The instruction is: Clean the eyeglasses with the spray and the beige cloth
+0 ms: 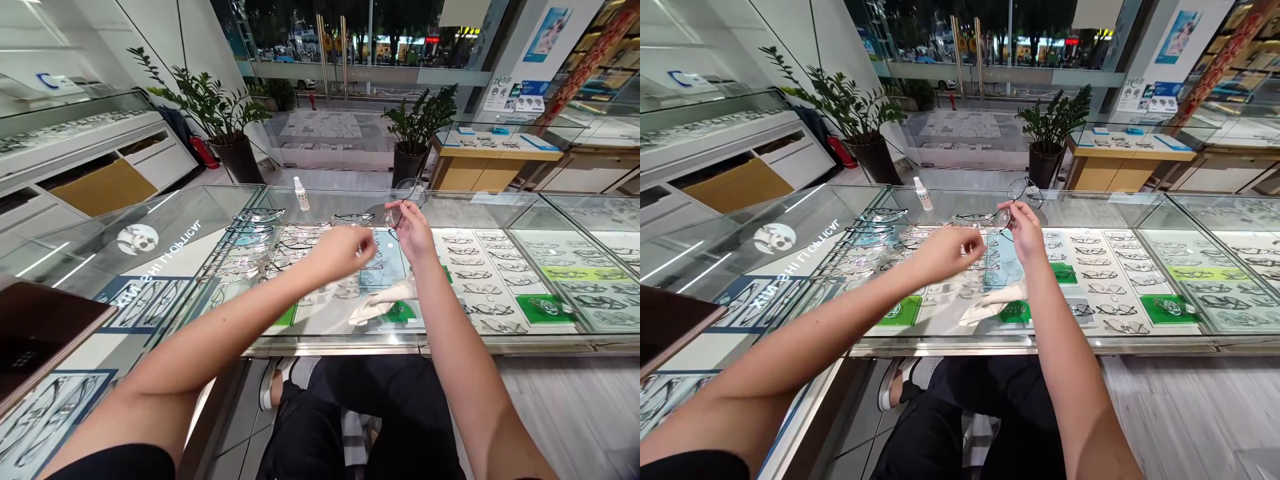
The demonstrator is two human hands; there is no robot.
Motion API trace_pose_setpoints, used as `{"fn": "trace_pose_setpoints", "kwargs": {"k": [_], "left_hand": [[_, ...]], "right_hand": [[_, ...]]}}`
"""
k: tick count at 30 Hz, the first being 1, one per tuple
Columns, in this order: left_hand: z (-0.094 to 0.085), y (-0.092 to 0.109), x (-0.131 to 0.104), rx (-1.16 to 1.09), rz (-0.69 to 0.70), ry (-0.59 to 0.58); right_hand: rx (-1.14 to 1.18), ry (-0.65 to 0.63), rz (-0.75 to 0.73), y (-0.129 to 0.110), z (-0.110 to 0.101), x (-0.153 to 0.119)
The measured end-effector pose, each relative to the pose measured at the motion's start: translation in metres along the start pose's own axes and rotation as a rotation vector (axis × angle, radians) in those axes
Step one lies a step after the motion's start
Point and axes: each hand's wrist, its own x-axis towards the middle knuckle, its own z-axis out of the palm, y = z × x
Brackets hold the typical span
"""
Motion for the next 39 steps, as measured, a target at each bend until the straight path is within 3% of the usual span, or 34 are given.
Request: {"fn": "trace_pose_setpoints", "kwargs": {"k": [2, 4, 7, 9, 15, 20, 23, 29, 35, 39], "left_hand": [[0.027, 0.026, -0.015, 0.091, 0.051, -0.193], [0.054, 0.041, -0.023, 0.159, 0.083, -0.289], [0.081, 0.046, -0.022, 0.198, 0.106, -0.324], [0.085, 0.043, -0.018, 0.151, 0.087, -0.308], [0.053, 0.008, -0.006, -0.318, -0.13, -0.165], [0.023, -0.028, 0.003, -1.031, -0.437, 0.035], [0.012, -0.042, 0.004, -1.344, -0.44, 0.148], [0.011, -0.062, 0.002, -1.499, -0.434, 0.368], [0.015, -0.067, -0.001, -1.494, -0.344, 0.364], [0.014, -0.062, -0.002, -1.469, -0.283, 0.406]], "right_hand": [[0.034, 0.019, -0.013, -0.003, -0.003, 0.001], [0.06, 0.021, -0.027, -0.006, -0.006, 0.002], [0.079, 0.028, -0.042, -0.008, -0.009, 0.003], [0.074, 0.036, -0.043, -0.009, -0.01, 0.004], [0.067, 0.041, -0.045, -0.008, -0.01, 0.005], [0.081, 0.019, -0.023, -0.008, -0.01, 0.002], [0.062, -0.001, -0.027, -0.009, -0.01, 0.001], [0.012, -0.124, 0.084, -0.013, -0.002, -0.006], [-0.113, -0.389, 0.229, -0.013, 0.01, -0.02], [-0.133, -0.459, 0.246, -0.013, 0.014, -0.025]]}}
